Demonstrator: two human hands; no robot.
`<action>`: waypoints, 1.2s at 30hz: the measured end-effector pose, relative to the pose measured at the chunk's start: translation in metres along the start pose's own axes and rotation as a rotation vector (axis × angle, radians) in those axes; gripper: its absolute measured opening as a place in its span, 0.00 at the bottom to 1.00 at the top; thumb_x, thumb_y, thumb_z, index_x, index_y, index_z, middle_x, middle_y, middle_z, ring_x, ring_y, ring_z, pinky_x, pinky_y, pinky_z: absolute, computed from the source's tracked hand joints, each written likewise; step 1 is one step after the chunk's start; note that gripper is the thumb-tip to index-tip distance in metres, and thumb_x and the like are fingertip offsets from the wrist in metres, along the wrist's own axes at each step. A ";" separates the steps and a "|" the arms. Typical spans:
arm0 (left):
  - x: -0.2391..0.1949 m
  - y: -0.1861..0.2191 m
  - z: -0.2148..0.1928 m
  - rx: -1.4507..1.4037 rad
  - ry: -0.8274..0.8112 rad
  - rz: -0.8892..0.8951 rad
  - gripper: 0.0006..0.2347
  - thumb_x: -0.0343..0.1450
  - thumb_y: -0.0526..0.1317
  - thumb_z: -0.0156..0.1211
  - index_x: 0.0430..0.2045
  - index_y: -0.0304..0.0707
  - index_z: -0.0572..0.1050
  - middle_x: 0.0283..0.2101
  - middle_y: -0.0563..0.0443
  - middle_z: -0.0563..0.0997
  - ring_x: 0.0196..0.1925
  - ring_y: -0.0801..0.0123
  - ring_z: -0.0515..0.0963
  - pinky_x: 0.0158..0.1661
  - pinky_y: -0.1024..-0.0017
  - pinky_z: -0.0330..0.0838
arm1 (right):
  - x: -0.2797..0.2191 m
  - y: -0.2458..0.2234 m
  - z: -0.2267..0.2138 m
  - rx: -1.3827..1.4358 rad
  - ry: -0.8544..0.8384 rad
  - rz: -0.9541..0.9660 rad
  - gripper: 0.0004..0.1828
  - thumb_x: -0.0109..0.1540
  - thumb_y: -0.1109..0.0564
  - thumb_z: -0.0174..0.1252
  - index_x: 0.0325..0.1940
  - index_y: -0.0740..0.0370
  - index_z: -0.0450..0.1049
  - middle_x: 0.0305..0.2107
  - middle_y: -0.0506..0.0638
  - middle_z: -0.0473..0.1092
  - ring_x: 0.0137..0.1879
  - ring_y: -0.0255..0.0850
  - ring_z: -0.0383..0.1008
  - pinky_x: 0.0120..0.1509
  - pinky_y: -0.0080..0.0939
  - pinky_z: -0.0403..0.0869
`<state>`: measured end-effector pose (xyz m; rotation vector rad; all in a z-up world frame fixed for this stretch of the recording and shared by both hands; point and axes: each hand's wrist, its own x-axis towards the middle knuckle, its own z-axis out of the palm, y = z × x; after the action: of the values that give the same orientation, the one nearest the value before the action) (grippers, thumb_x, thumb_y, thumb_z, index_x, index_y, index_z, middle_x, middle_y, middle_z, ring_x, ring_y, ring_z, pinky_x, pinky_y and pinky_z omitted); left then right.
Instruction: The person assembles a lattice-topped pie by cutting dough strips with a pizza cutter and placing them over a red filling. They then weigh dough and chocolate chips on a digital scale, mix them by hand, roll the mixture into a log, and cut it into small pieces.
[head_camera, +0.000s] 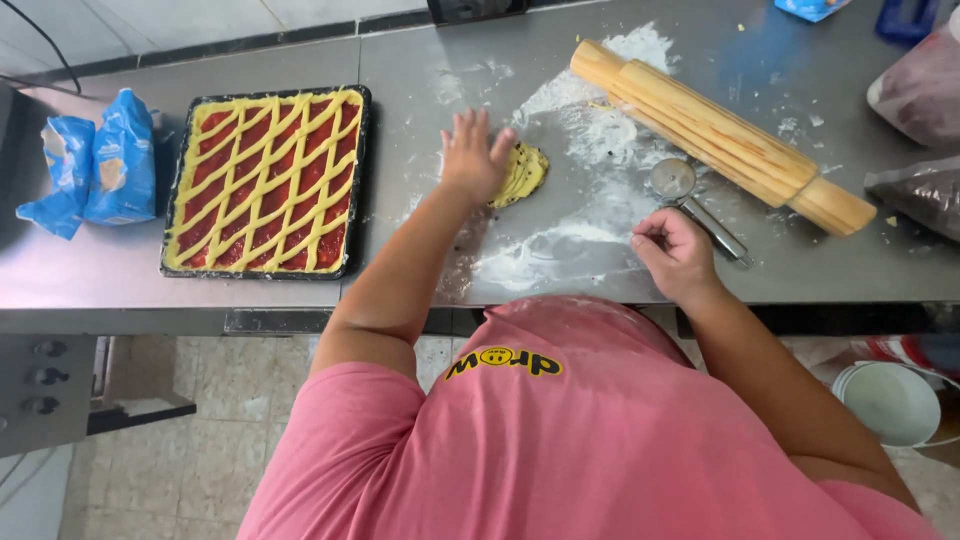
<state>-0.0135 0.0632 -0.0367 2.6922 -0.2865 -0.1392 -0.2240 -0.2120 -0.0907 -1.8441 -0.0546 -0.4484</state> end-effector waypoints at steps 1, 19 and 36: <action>-0.003 0.009 0.007 0.065 -0.061 0.066 0.38 0.75 0.72 0.29 0.73 0.44 0.57 0.76 0.44 0.57 0.80 0.54 0.50 0.77 0.50 0.41 | 0.001 -0.003 0.000 -0.007 0.002 -0.013 0.04 0.62 0.65 0.66 0.40 0.63 0.79 0.25 0.52 0.73 0.34 0.38 0.71 0.45 0.39 0.73; -0.015 0.087 -0.026 0.376 -0.193 0.342 0.38 0.73 0.71 0.29 0.75 0.52 0.49 0.77 0.43 0.50 0.79 0.49 0.49 0.73 0.41 0.36 | -0.001 -0.004 -0.002 -0.003 -0.027 0.086 0.04 0.64 0.61 0.64 0.42 0.60 0.76 0.30 0.48 0.73 0.36 0.36 0.71 0.45 0.36 0.71; -0.139 0.075 -0.003 0.181 -0.210 0.558 0.52 0.68 0.75 0.46 0.75 0.29 0.44 0.78 0.26 0.46 0.80 0.38 0.45 0.75 0.44 0.45 | 0.001 -0.008 0.002 -0.054 0.007 -0.001 0.06 0.63 0.64 0.65 0.44 0.63 0.78 0.30 0.53 0.74 0.39 0.43 0.75 0.48 0.43 0.74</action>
<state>-0.1621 0.0291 0.0054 2.6561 -1.1428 -0.2335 -0.2246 -0.2079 -0.0840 -1.8957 -0.0397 -0.4610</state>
